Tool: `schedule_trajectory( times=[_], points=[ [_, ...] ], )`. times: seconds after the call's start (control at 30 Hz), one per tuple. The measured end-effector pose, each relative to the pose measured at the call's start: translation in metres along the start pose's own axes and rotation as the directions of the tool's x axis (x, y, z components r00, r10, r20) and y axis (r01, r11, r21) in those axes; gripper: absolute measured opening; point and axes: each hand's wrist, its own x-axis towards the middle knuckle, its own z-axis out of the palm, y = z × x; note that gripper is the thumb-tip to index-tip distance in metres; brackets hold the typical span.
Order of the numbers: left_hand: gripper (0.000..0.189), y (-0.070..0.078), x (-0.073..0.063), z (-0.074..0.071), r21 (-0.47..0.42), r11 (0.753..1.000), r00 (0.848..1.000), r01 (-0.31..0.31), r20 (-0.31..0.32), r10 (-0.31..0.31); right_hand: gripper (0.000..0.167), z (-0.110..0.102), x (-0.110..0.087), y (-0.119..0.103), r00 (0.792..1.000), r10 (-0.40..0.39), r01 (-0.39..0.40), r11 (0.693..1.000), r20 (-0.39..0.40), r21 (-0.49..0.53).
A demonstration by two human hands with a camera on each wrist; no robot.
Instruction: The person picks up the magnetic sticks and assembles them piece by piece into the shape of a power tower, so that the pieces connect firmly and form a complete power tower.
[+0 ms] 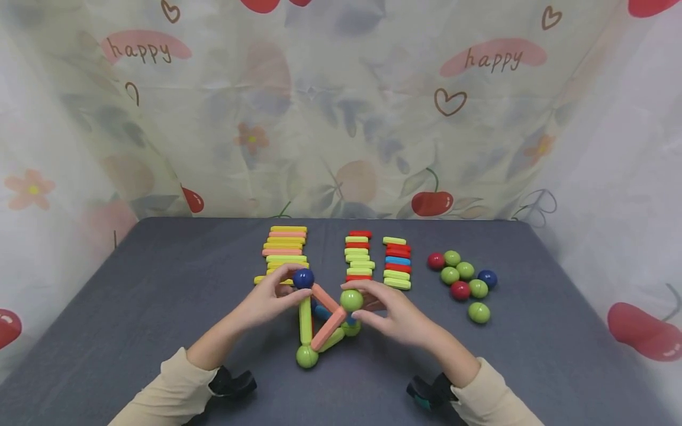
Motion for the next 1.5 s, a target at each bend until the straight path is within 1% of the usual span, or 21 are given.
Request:
schedule_trajectory(
  times=[0.07,0.13,0.23,0.33,0.4,0.43,0.5,0.57,0.67,0.73,0.83,0.9,1.03,1.1,1.2,1.37,1.5],
  points=[
    [0.052,-0.003,-0.003,-0.004,-0.019,1.000,1.000,0.018,0.006,-0.018,0.046,0.000,0.003,0.000,1.000,-0.002,0.002,1.000,-0.005,-0.017],
    [0.052,-0.005,-0.007,-0.009,-0.025,0.999,1.000,0.020,0.021,-0.019,0.048,0.001,0.006,0.000,1.000,-0.009,0.009,1.000,-0.010,-0.028],
    [0.050,-0.009,-0.012,-0.017,-0.035,0.999,0.997,0.005,0.079,-0.002,0.049,0.002,0.012,0.000,1.000,-0.019,0.019,0.999,-0.007,-0.038],
    [0.047,-0.012,-0.016,-0.026,-0.059,0.998,0.989,-0.022,0.148,0.030,0.050,0.003,0.018,0.000,1.000,-0.027,0.027,0.999,-0.001,-0.037],
    [0.044,-0.013,-0.019,-0.030,-0.071,0.997,0.984,-0.024,0.173,0.036,0.051,0.003,0.021,-0.001,1.000,-0.031,0.031,0.999,-0.002,-0.042],
    [0.042,-0.013,-0.020,-0.032,-0.066,0.997,0.984,-0.027,0.175,0.038,0.051,0.003,0.023,-0.001,1.000,-0.031,0.031,0.999,-0.002,-0.043],
    [0.038,-0.013,-0.021,-0.034,-0.047,0.998,0.986,-0.034,0.163,0.041,0.052,0.003,0.028,-0.002,1.000,-0.030,0.030,0.999,-0.001,-0.040],
    [0.036,-0.013,-0.023,-0.034,-0.016,0.999,0.990,-0.035,0.134,0.037,0.054,0.003,0.031,-0.002,1.000,-0.013,0.013,0.999,-0.004,-0.030],
    [0.033,-0.013,-0.027,-0.033,0.032,0.999,0.996,-0.031,0.083,0.028,0.054,0.001,0.034,0.001,1.000,0.024,-0.024,1.000,-0.015,-0.004],
    [0.033,-0.012,-0.030,-0.032,0.058,0.998,0.999,-0.016,0.038,0.014,0.050,-0.004,0.033,0.006,0.998,0.046,-0.046,0.999,-0.035,-0.005],
    [0.032,-0.012,-0.036,-0.031,0.079,0.997,0.999,0.014,-0.036,-0.011,0.039,-0.016,0.028,0.018,0.995,0.069,-0.074,0.995,-0.078,-0.061],
    [0.032,-0.011,-0.039,-0.029,0.080,0.996,0.996,0.042,-0.083,-0.035,0.031,-0.025,0.022,0.027,0.988,0.111,-0.123,0.985,-0.104,-0.120],
    [0.033,-0.009,-0.043,-0.025,0.067,0.994,0.988,0.081,-0.138,-0.071,0.022,-0.040,0.011,0.043,0.965,0.230,-0.253,0.940,-0.126,-0.227],
    [0.034,-0.009,-0.045,-0.021,0.065,0.994,0.987,0.087,-0.144,-0.077,0.021,-0.043,0.007,0.050,0.954,0.269,-0.296,0.917,-0.133,-0.266],
    [0.035,-0.009,-0.046,-0.017,0.054,0.995,0.988,0.083,-0.138,-0.074,0.021,-0.044,0.004,0.058,0.948,0.280,-0.315,0.898,-0.153,-0.307],
    [0.036,-0.007,-0.047,-0.014,0.025,0.998,0.993,0.061,-0.103,-0.059,0.022,-0.041,0.006,0.066,0.945,0.260,-0.316,0.886,-0.199,-0.340],
    [0.039,-0.008,-0.046,-0.016,0.012,0.999,0.997,0.029,-0.072,-0.028,0.020,-0.039,0.008,0.071,0.941,0.260,-0.326,0.872,-0.218,-0.365]
  ],
)
